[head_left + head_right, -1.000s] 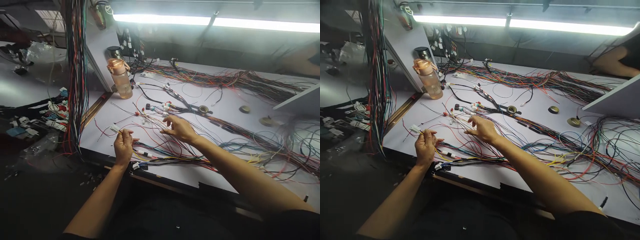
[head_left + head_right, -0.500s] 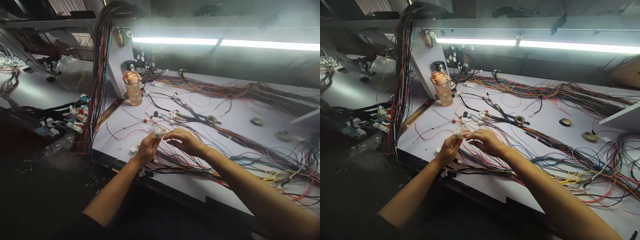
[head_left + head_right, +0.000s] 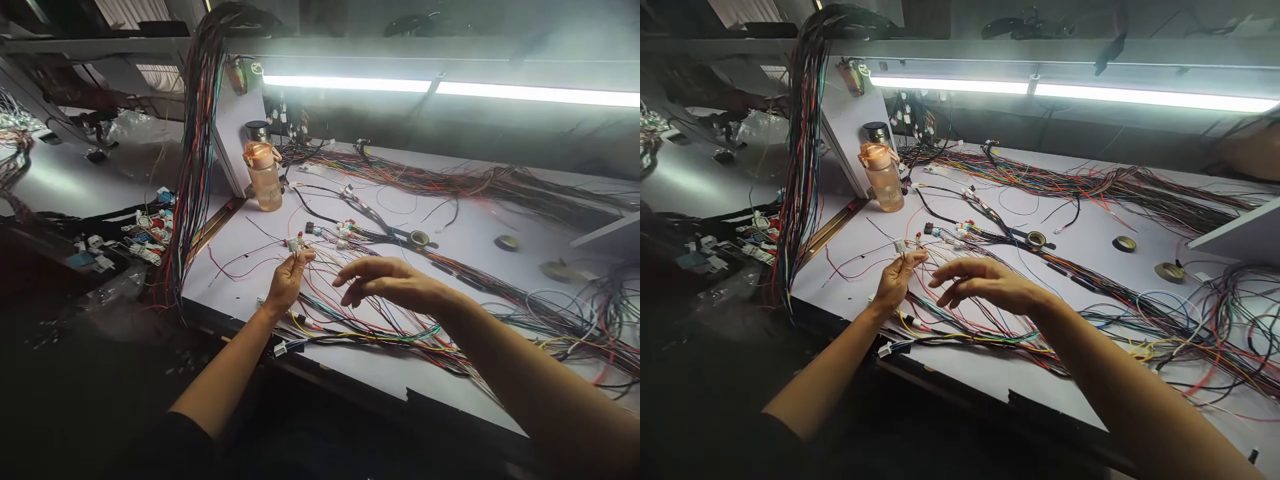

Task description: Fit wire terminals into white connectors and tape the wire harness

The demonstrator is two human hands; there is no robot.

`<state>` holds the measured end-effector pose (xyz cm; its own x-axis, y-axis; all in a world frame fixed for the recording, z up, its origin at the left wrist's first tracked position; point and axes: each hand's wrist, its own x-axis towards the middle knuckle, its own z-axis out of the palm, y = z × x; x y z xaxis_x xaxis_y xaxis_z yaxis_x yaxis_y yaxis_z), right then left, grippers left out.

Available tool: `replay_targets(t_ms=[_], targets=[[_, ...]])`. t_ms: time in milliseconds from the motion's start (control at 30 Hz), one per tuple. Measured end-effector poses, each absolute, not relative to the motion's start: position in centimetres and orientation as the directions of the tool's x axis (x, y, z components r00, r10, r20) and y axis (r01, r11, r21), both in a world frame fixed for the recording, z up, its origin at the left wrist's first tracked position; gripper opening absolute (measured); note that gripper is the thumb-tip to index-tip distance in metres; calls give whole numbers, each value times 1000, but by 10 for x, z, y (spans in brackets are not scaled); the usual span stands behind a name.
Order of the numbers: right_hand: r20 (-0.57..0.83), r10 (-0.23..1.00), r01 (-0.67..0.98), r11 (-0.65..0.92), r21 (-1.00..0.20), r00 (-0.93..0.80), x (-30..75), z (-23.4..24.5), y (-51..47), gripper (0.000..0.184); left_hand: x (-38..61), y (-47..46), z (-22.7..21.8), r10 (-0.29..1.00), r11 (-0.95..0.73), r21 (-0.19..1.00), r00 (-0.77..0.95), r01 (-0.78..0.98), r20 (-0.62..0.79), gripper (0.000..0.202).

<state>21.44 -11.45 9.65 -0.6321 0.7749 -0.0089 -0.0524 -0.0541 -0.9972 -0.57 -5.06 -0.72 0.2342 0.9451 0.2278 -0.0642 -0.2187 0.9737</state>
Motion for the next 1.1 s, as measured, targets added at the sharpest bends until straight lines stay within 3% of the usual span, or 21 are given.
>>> replay_targets(t_ms=[100,200,433,567,667,867,933,1100], targets=[[-87,912,-177,-170,-969,-401,206,102,-112,40,-9,-58,4,926,-318,945,189,-70,326,35],[-120,960,-102,-150,-983,-253,199,111,-111,39,-11,-58,9,926,-335,937,151,-101,347,34],[97,989,-116,83,-990,-114,201,146,-121,28,-13,-44,-11,956,-204,961,173,-187,237,39],[99,991,-104,89,-991,-92,202,147,-118,28,-13,-39,-14,945,-250,966,232,70,228,43],[170,985,-81,172,-982,26,199,139,-118,27,-9,-31,-10,933,-274,933,298,232,200,47],[391,871,-2,410,-912,297,203,139,-130,27,4,-4,-14,986,-147,979,105,142,133,46],[355,880,-3,375,-927,316,211,138,-131,31,4,-1,-16,991,-124,988,68,91,118,42],[38,989,-67,48,-997,142,220,117,-115,39,-4,-19,-2,984,-168,985,-61,23,169,42]])
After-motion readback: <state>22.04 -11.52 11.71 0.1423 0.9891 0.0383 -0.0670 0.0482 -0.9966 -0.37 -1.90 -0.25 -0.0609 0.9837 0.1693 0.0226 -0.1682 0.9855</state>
